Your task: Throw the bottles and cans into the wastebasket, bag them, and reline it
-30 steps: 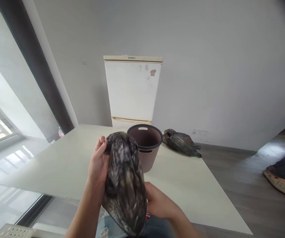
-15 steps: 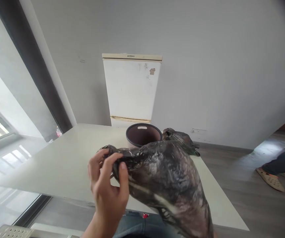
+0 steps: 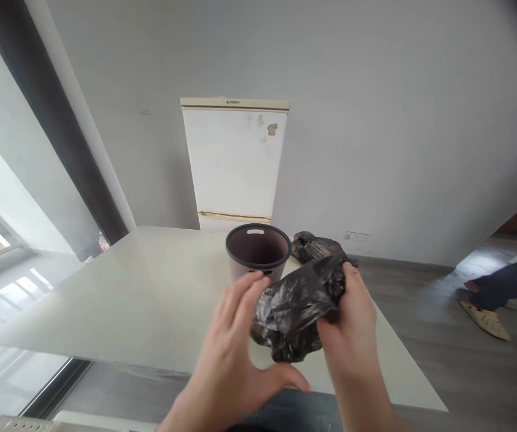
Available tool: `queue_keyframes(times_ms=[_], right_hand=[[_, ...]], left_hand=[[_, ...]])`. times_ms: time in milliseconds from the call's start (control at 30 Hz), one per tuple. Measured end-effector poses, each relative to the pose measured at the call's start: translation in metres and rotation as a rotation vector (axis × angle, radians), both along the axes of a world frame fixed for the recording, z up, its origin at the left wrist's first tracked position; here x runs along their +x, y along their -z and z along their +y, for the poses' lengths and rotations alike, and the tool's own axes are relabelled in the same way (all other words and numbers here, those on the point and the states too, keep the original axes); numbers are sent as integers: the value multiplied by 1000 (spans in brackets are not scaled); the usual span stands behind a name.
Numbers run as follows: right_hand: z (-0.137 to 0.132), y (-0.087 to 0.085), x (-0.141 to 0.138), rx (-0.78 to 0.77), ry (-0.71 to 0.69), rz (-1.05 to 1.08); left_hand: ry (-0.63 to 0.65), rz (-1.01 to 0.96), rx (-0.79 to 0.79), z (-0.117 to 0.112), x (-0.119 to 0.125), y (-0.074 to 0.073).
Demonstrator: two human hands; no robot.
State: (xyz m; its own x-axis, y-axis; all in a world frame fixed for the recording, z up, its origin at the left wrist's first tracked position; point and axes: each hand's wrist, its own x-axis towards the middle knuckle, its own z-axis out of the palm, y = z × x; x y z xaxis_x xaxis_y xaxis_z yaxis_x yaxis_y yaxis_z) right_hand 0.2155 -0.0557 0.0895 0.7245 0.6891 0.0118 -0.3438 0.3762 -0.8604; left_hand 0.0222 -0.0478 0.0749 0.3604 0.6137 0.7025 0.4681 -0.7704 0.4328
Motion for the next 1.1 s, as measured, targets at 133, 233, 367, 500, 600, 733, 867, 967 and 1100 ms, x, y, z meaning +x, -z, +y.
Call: queue_keyframes(times_ms=[133,233,367,500,600,733,867,967,1100], right_hand=[[4,-9,-6,-34,-113,21],[7,-15,23,-10,-240,62],[-7,-21,50,158,-148,-28],[-39,-13,6,332,161,-643],[-42,3,-24,108,164,-1094],[-16,17,5,-148,-166,-1068],[-4,10,61,-189,-74,-1155],[-12,-2,72,-255,394,-1349],[-31,-9,35,65,439,-1344]], left_hand=[[88,-170,-148,12,18,8],[38,-318,-324,40,2,1],[113,-502,-561,60,-17,-16],[218,-567,-676,53,-9,-18],[307,-613,-756,46,-4,-17],[421,-536,-917,46,-17,-22],[323,-280,-796,54,-38,-27],[293,-248,-725,57,-46,-27],[294,-280,-713,54,-41,-27]])
